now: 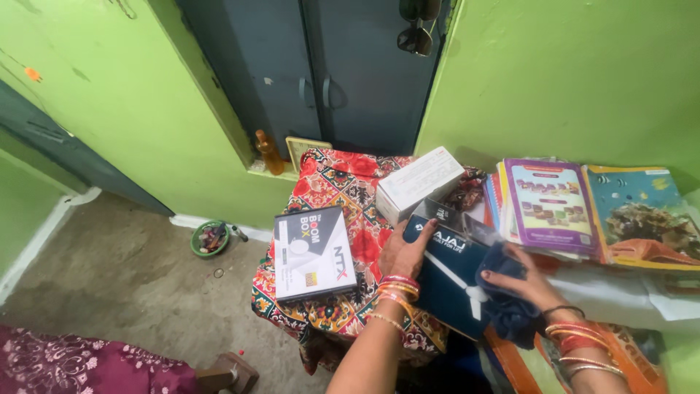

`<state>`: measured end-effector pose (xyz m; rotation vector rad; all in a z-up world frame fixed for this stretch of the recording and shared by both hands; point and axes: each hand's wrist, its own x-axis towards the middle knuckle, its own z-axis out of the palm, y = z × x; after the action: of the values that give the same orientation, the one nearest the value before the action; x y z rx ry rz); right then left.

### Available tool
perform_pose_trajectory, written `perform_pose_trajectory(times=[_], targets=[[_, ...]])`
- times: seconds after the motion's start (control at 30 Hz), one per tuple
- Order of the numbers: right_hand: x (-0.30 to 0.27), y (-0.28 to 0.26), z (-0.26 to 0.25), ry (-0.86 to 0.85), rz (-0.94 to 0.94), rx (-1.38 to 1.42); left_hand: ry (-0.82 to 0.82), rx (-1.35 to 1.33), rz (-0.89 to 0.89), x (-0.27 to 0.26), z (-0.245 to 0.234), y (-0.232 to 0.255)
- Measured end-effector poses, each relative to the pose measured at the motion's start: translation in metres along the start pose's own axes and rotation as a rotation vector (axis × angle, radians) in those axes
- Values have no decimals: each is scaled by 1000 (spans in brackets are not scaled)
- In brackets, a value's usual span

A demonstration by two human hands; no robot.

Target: The person wipes the surfaces of several cardboard boxes with a dark blue cloth. They clean boxes on a table covered with a patterned cloth and then move to a wall-mounted shelf to clean more boxes, including a Mr. Cook box and a Bajaj fan box. The person handles the boxes one at a time, wiping them before placing them back on the shelf.

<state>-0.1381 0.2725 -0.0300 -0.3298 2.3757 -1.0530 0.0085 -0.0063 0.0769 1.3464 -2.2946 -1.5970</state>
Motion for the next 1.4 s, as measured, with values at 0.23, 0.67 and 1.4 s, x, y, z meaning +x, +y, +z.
perform_pose_trajectory(times=[0.23,0.67,1.4], targets=[[-31,-53,-1,109,88,-49,33,25,-48,-5,-7,11],[-86,-116,-48,381,-123,-317,119,154,20,-41,5,56],[-236,-391,-229,953,-499,-675,471,-305,723,-162,-139,286]])
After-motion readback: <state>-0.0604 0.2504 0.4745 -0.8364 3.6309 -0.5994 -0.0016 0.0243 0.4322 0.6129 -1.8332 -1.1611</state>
